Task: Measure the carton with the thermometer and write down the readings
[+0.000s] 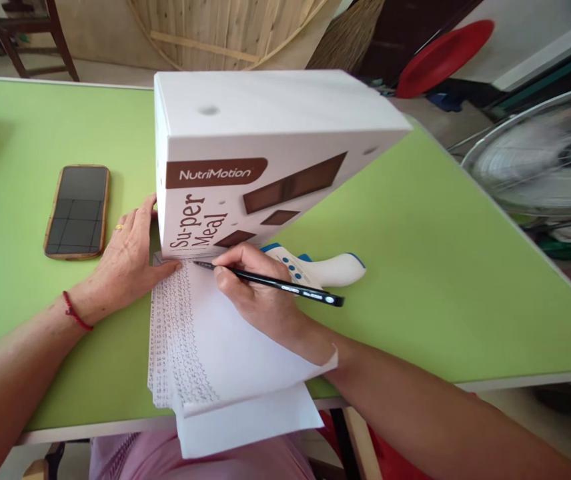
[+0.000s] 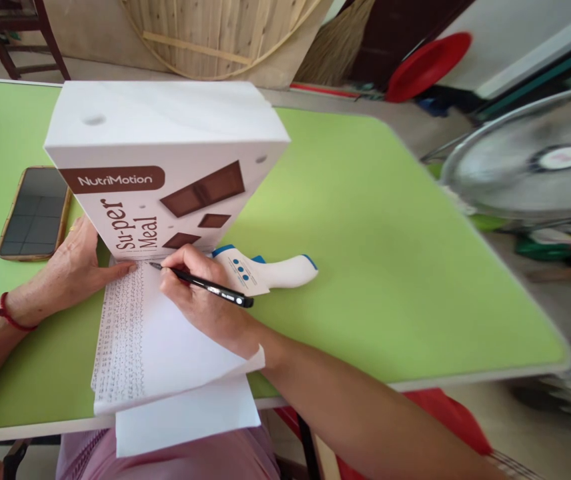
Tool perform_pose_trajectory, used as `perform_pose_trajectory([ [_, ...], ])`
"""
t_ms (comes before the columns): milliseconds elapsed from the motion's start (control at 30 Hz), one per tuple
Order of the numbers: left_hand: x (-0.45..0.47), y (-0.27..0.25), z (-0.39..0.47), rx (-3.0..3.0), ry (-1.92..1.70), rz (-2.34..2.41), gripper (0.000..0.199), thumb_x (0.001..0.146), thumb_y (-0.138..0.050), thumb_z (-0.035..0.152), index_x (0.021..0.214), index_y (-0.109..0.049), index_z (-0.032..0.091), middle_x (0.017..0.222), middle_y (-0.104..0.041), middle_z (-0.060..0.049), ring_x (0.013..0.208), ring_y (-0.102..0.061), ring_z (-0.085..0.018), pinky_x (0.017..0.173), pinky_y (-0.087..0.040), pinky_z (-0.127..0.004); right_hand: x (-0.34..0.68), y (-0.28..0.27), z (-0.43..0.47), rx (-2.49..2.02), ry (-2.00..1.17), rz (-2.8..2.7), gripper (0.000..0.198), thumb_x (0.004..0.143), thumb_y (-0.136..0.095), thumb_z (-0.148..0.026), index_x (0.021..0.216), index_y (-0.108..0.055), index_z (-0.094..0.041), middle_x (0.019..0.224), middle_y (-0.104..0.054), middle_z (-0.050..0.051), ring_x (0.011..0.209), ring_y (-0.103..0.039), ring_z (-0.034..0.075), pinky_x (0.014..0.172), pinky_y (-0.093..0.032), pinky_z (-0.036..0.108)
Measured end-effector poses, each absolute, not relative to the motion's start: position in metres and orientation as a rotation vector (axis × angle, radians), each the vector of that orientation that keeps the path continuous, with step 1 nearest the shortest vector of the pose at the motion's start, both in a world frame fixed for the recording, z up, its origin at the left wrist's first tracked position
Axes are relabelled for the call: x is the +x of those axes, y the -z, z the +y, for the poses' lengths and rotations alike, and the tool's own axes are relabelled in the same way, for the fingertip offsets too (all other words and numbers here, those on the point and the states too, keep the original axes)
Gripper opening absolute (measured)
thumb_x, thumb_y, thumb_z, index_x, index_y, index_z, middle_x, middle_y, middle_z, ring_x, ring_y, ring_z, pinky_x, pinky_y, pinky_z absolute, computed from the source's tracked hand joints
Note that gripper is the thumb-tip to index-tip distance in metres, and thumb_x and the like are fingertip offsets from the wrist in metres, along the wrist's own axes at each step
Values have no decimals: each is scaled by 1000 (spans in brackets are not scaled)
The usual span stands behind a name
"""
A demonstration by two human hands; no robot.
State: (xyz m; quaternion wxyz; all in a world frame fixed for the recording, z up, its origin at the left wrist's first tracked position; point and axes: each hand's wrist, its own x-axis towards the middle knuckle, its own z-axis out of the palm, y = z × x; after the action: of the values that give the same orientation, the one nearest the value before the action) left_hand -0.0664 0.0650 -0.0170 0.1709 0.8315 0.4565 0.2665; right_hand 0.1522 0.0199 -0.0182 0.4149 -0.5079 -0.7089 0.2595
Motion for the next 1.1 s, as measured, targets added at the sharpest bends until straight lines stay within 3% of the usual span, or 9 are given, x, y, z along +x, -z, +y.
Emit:
perform_pose_trajectory([
  [1100,-65,15,66,2332,-714,1325,75,75,-73,24,140,-36,20,138,-52,-16,126,-52,-41,105,-46,-58,155,21,21,-1210,-592,-1737,9,81,-55,-19,73,-56,-22,56,-56,-7,46,-47,9,46,-40,21],
])
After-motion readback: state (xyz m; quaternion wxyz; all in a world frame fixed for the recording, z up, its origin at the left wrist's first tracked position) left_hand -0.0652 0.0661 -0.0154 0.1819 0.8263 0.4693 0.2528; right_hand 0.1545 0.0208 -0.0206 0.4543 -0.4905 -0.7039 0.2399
